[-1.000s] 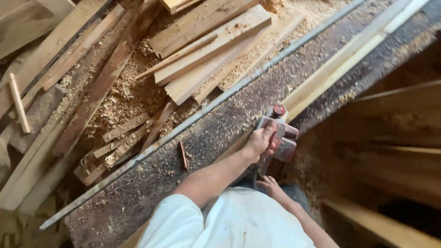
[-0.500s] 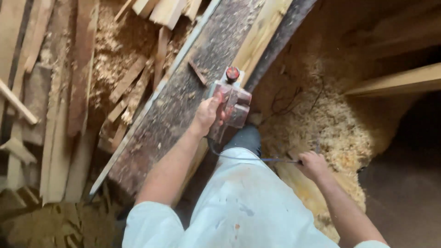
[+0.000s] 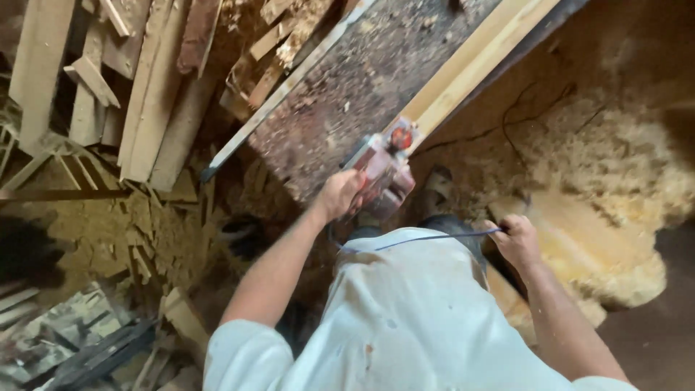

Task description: Using a hand-held power planer to smooth the surface of a wooden board in a workshop.

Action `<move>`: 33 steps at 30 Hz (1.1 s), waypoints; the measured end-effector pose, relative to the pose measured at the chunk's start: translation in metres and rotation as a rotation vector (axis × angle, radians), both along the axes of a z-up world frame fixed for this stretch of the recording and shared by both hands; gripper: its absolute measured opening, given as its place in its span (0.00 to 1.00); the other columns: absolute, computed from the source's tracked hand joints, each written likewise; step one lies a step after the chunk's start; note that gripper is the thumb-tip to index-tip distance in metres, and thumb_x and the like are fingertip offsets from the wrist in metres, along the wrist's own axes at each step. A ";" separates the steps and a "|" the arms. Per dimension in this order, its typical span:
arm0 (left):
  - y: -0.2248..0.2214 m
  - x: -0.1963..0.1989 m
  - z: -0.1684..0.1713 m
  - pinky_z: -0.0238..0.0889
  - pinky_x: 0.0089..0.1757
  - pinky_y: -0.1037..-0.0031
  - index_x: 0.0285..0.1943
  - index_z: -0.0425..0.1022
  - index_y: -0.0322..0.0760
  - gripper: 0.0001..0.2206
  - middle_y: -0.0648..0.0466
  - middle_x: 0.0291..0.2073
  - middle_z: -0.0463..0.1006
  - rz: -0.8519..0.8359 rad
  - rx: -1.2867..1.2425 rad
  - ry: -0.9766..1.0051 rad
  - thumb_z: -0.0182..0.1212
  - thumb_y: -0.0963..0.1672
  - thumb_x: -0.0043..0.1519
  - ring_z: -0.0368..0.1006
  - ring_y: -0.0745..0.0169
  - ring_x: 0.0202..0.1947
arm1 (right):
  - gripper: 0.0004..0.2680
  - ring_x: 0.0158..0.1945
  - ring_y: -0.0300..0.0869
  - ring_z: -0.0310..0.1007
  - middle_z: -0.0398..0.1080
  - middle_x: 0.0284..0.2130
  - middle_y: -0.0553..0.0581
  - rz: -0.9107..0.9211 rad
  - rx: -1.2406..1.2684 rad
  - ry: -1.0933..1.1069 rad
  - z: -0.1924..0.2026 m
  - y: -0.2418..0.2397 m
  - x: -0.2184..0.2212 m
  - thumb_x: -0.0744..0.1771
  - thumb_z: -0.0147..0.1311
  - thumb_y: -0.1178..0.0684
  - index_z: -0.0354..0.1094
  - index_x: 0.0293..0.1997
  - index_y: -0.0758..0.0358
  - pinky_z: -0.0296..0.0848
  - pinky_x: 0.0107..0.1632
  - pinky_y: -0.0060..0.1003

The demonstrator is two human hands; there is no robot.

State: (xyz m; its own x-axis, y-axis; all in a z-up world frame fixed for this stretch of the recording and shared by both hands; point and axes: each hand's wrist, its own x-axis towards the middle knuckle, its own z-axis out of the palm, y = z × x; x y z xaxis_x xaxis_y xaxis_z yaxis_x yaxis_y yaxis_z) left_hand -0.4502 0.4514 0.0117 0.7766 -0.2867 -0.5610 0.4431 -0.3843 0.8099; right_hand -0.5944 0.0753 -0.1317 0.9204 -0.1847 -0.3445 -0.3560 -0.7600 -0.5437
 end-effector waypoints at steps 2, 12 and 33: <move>0.040 -0.034 -0.011 0.60 0.17 0.80 0.16 0.66 0.40 0.22 0.53 0.06 0.66 0.021 -0.041 0.025 0.46 0.55 0.57 0.65 0.64 0.09 | 0.15 0.33 0.52 0.66 0.64 0.19 0.60 0.049 0.046 -0.017 0.002 0.039 -0.003 0.59 0.57 0.39 0.64 0.19 0.60 0.66 0.35 0.44; 0.133 -0.107 -0.030 0.61 0.21 0.78 0.18 0.67 0.39 0.19 0.50 0.10 0.69 0.025 0.042 0.108 0.47 0.55 0.52 0.67 0.63 0.13 | 0.12 0.27 0.54 0.65 0.61 0.15 0.60 0.112 0.315 -0.208 0.057 0.145 -0.014 0.57 0.60 0.47 0.60 0.17 0.62 0.65 0.31 0.39; -0.278 0.237 -0.019 0.62 0.15 0.76 0.20 0.63 0.39 0.20 0.48 0.08 0.66 0.109 -0.064 -0.057 0.46 0.56 0.51 0.64 0.61 0.09 | 0.05 0.33 0.48 0.67 0.68 0.27 0.59 -0.391 0.553 -0.474 0.088 -0.077 0.123 0.64 0.49 0.55 0.69 0.29 0.61 0.65 0.42 0.37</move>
State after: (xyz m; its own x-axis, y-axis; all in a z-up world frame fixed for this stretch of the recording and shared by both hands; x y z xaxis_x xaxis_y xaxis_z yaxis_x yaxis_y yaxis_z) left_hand -0.2132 0.1733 -0.0076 0.8351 -0.2326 -0.4985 0.4324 -0.2827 0.8562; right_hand -0.4710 -0.0013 -0.0437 0.8955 -0.4393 -0.0711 -0.1781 -0.2074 -0.9619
